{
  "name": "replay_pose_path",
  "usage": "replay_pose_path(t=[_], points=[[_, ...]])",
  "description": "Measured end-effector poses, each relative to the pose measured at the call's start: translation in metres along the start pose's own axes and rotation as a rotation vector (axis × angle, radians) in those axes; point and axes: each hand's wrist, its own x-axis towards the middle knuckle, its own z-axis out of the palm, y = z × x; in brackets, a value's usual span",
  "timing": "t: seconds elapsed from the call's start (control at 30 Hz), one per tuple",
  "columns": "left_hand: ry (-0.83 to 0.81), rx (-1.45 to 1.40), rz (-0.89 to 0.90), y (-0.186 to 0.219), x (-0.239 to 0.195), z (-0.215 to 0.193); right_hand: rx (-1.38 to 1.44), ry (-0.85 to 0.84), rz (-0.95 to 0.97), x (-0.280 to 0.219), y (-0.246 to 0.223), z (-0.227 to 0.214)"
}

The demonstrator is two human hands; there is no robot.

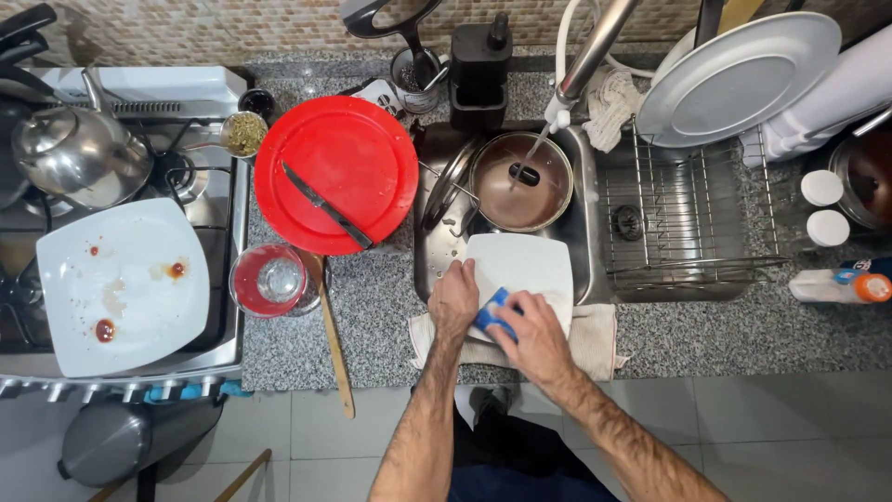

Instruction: Washing and rinsing plates, a bowl, and a knife in a kitchen sink.

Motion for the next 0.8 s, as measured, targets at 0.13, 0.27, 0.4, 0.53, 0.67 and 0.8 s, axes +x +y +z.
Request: replay_pose_path(t=[0.13, 0.27, 0.4, 0.53, 0.67, 0.8], points=[[-0.059, -0.056, 0.038, -0.011, 0.003, 0.001, 0.024, -0.085, -0.059, -0.005, 0.010, -0.013], [-0.046, -0.097, 0.091, -0.013, 0.009, 0.005, -0.031, -0.165, -0.026, 0.007, 0.010, -0.012], [-0.059, -0.069, 0.075, -0.009, 0.007, 0.003, -0.045, -0.179, -0.040, 0.007, -0.001, -0.006], [0.003, -0.069, 0.136, -0.003, 0.000, 0.002, -0.091, -0.143, -0.044, 0.003, 0.051, -0.013], [-0.055, -0.036, 0.057, -0.005, -0.007, -0.003, -0.198, 0.001, 0.029, 0.042, 0.043, 0.015], [0.034, -0.053, 0.174, -0.005, -0.006, 0.000, -0.183, 0.053, -0.020, 0.024, 0.025, 0.031]])
